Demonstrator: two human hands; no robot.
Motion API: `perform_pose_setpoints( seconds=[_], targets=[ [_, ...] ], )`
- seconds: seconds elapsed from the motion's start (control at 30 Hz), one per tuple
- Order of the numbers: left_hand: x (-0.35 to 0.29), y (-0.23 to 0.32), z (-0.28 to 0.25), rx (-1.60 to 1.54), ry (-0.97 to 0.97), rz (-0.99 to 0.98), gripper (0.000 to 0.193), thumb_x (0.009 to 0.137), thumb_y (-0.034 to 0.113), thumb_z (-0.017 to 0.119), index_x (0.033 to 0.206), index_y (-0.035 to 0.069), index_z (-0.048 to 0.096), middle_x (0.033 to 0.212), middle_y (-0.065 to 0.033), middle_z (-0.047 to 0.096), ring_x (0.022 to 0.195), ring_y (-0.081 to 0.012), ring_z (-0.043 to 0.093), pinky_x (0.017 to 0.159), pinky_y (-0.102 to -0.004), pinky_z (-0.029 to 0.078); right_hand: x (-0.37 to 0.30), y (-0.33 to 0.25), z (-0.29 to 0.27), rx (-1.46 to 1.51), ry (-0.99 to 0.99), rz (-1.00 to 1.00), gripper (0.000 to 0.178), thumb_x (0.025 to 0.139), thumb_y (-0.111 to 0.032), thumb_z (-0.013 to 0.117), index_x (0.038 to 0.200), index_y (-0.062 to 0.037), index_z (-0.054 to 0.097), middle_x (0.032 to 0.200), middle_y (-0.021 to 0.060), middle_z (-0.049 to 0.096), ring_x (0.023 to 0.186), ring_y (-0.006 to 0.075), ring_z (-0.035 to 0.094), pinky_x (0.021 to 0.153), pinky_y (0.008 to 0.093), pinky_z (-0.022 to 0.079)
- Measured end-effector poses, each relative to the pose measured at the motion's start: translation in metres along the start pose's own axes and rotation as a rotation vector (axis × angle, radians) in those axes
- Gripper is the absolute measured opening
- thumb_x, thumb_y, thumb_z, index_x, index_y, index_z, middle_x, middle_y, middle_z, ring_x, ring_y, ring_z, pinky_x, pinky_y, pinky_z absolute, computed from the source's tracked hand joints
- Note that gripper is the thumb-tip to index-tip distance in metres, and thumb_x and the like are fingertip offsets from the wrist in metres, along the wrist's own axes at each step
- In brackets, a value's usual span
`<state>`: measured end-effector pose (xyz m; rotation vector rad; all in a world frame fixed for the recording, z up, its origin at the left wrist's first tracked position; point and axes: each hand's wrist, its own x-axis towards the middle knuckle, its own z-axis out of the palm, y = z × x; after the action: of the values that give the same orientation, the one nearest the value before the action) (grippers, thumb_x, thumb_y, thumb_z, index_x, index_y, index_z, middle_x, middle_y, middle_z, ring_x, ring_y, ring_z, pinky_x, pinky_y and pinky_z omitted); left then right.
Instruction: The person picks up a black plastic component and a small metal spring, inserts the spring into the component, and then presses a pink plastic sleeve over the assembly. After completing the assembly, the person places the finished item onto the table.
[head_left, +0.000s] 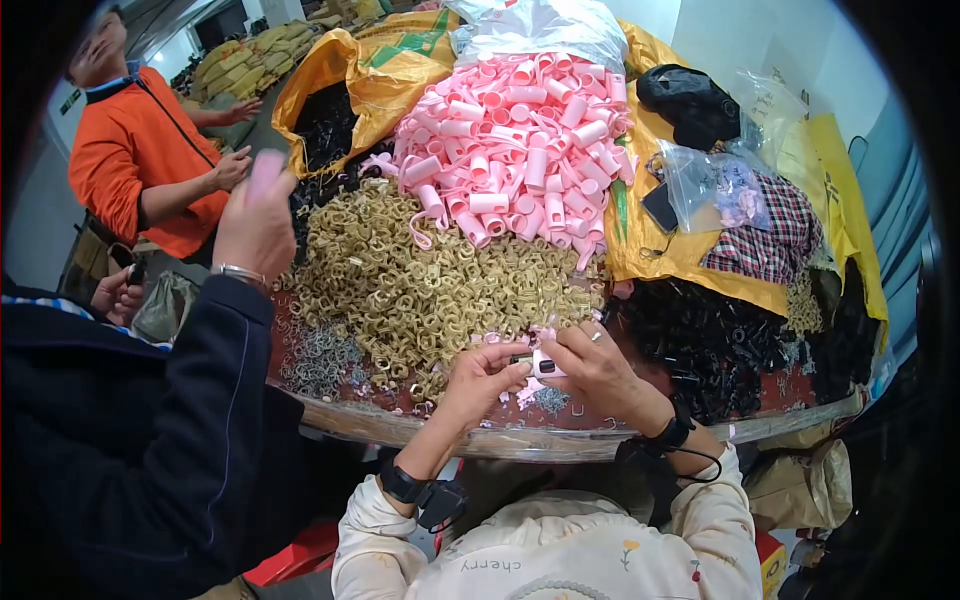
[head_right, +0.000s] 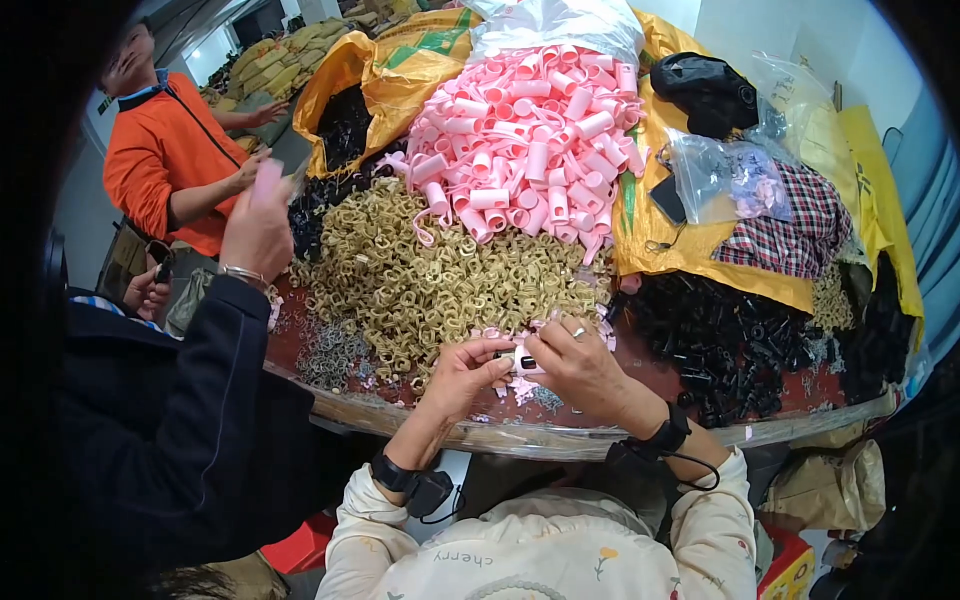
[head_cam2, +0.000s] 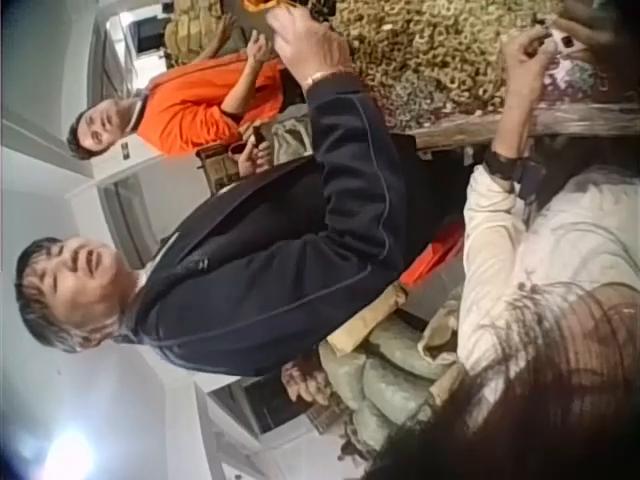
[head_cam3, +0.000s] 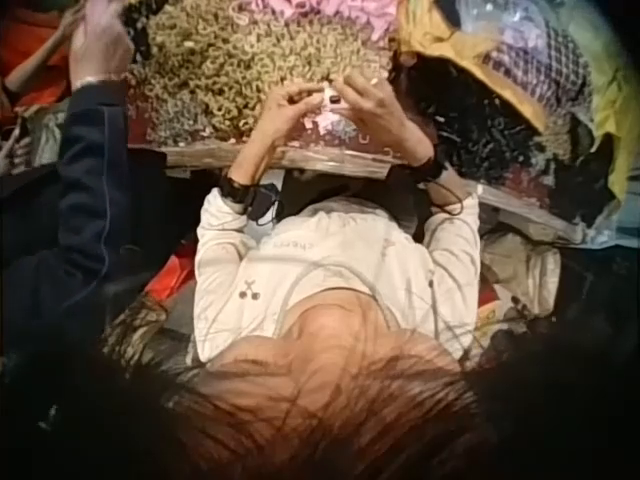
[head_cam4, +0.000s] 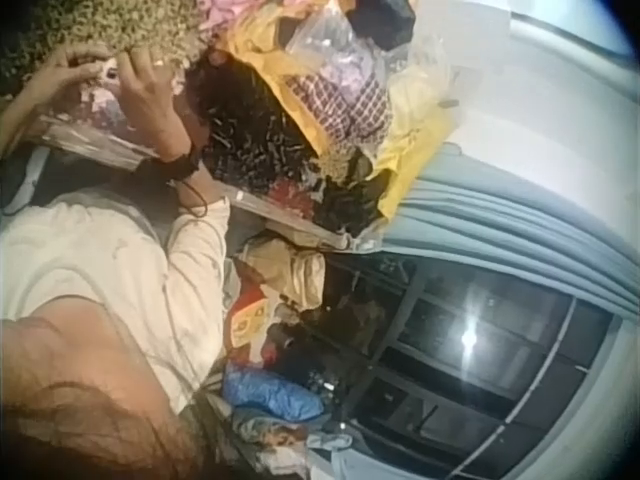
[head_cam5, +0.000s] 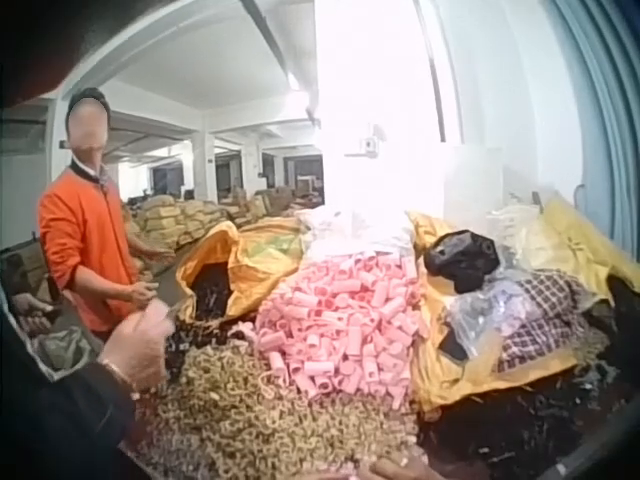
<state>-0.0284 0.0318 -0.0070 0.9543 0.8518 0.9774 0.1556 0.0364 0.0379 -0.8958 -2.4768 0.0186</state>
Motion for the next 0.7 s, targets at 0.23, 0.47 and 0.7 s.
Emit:
perform_pose_setpoints(
  seconds=[0.23, 0.47, 0.7],
  targets=[
    [-0.006, 0.000, 0.008, 0.030, 0.004, -0.082, 0.030, 0.080, 0.010, 0.057, 0.108, 0.001, 0.053, 0.074, -0.0018, 0.058, 0.059, -0.0046, 0.051, 0.051, -0.0169, 0.043, -0.006, -0.002, 0.013, 0.016, 0.080, -0.016, 0.035, 0.062, -0.018, 0.063, 0.090, -0.0018, 0.051, 0.082, 0.0095, 0.046, 0.075, 0.0248, 0.046, 0.067, 0.0340, 0.038],
    [-0.006, -0.014, 0.016, 0.247, 0.055, 0.051, 0.032, 0.081, 0.015, 0.056, 0.111, 0.003, 0.053, 0.058, 0.0008, 0.052, 0.049, -0.0037, 0.045, 0.045, -0.0183, 0.038, -0.019, -0.006, 0.032, 0.127, 0.082, 0.102, 0.042, 0.065, -0.018, 0.063, 0.100, 0.0008, 0.050, 0.086, 0.0127, 0.047, 0.076, 0.0291, 0.048, 0.065, 0.0362, 0.040],
    [-0.001, -0.007, 0.009, 0.043, -0.064, -0.056, 0.052, 0.080, 0.011, 0.057, 0.125, 0.002, 0.033, 0.073, -0.0034, 0.057, 0.054, -0.0054, 0.050, 0.048, -0.0180, 0.042, -0.013, 0.002, 0.004, 0.385, -0.142, 0.147, 0.053, 0.066, -0.025, 0.067, 0.108, -0.0006, 0.046, 0.099, 0.0145, 0.047, 0.090, 0.0319, 0.048, 0.075, 0.0382, 0.040]
  ],
)
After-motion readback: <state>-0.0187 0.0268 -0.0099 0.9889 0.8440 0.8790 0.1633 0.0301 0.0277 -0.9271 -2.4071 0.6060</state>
